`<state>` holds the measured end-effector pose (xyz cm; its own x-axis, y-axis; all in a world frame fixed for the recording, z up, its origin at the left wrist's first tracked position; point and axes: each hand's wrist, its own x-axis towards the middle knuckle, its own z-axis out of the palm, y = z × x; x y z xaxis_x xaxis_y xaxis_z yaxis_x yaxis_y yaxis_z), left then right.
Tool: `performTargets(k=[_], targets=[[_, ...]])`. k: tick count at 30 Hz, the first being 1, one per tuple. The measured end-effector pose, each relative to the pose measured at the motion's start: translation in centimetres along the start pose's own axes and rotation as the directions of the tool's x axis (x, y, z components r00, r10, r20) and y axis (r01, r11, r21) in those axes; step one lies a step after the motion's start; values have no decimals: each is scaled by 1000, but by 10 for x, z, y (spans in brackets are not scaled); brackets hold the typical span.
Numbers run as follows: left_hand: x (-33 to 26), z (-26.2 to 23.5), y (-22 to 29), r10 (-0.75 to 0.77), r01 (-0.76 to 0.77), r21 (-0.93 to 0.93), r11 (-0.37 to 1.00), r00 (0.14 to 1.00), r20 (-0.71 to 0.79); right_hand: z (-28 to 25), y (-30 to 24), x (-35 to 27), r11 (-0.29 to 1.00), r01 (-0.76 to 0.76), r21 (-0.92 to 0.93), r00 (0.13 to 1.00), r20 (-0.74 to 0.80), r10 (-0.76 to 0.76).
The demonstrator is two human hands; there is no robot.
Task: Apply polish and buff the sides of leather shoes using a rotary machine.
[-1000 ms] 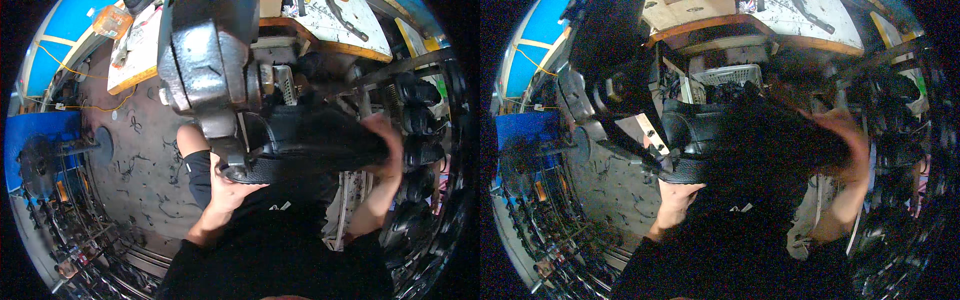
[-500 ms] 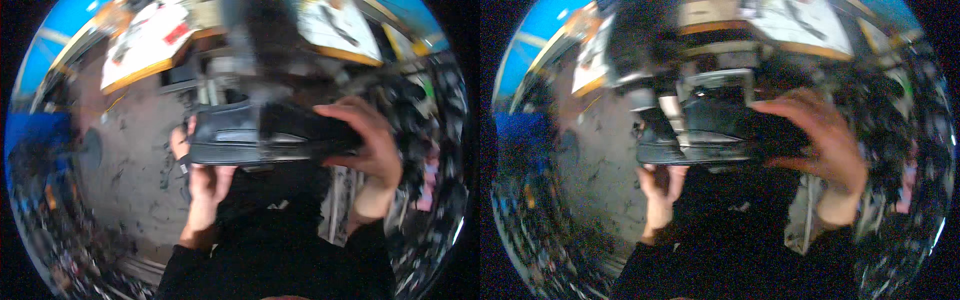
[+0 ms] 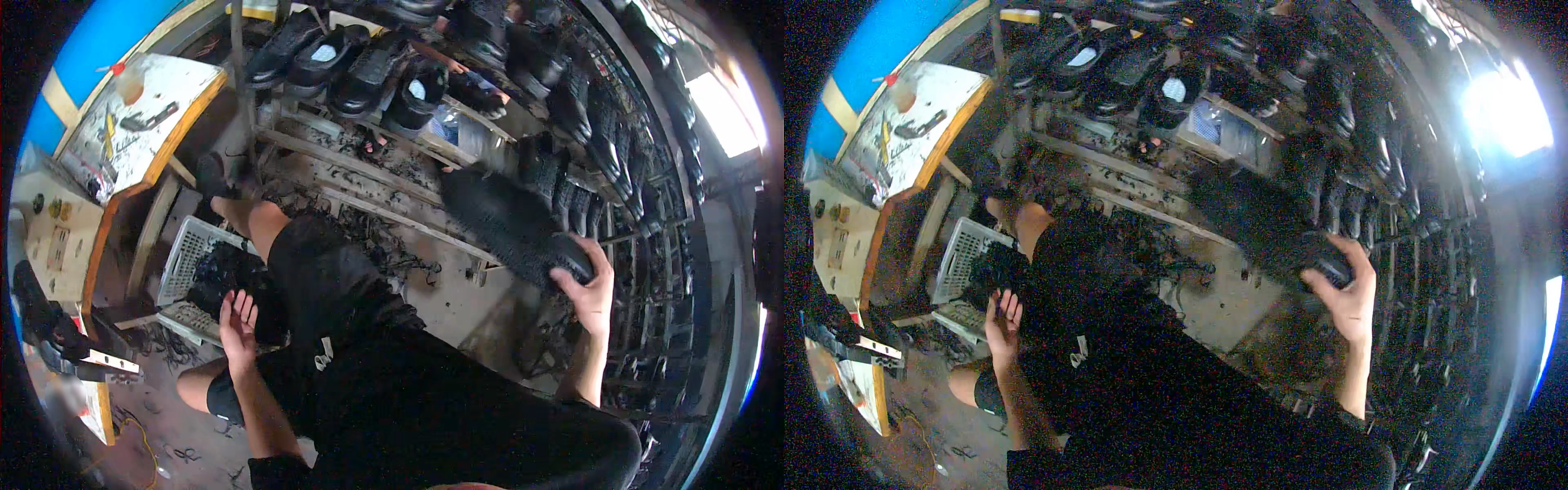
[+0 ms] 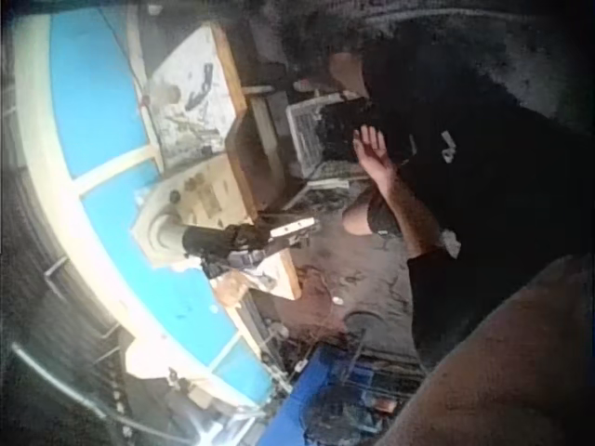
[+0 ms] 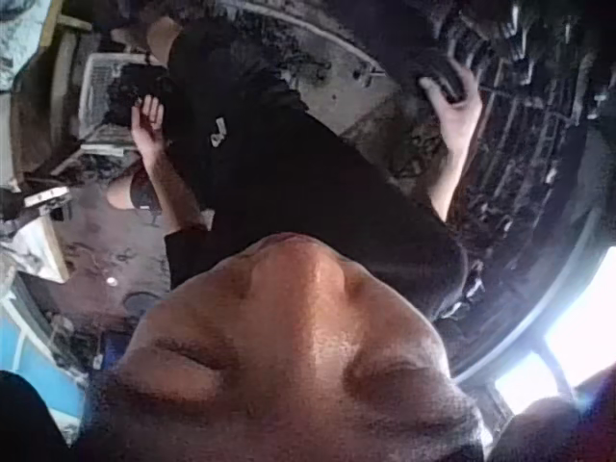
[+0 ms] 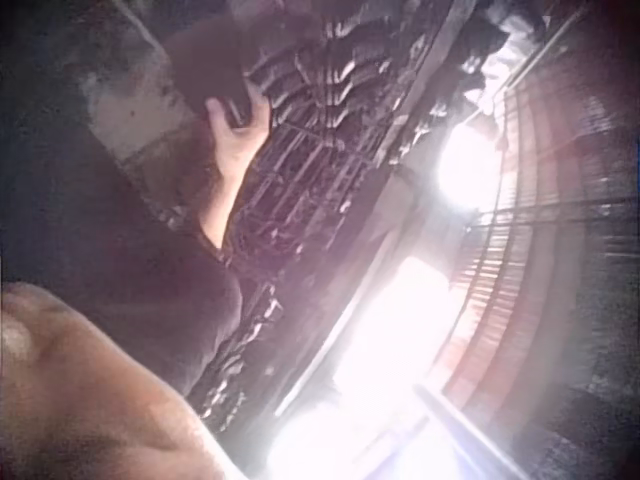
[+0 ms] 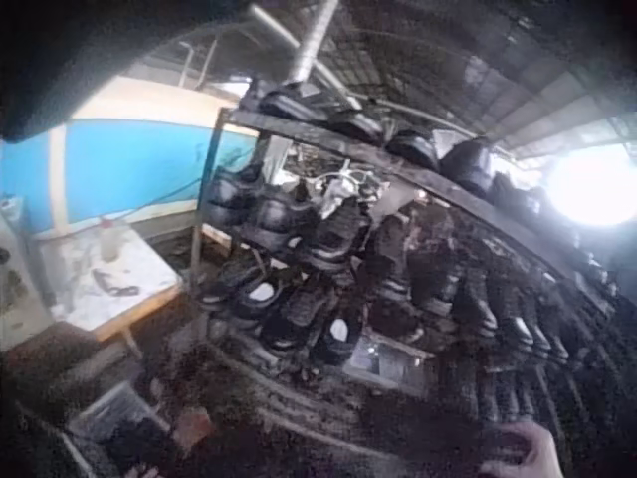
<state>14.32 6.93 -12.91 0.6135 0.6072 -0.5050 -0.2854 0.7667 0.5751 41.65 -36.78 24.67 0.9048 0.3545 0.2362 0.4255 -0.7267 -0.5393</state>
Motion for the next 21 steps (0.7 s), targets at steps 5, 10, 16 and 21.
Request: performTargets(k=[5,10,16,21], targets=[[4,-28,-9,131,-132,30,991,991,27,61,80,43,872,159,-463,869,-354,-347],[5,-33,-12,88,-81,72,994,991,-104,151,110,132,737,163,-656,914,-180,-363],[7,-43,-15,141,-131,107,986,985,-101,140,175,112,572,60,-818,920,-177,-351],[5,-34,-16,96,-76,136,988,985,-146,79,252,104,821,39,-570,982,-131,-137]])
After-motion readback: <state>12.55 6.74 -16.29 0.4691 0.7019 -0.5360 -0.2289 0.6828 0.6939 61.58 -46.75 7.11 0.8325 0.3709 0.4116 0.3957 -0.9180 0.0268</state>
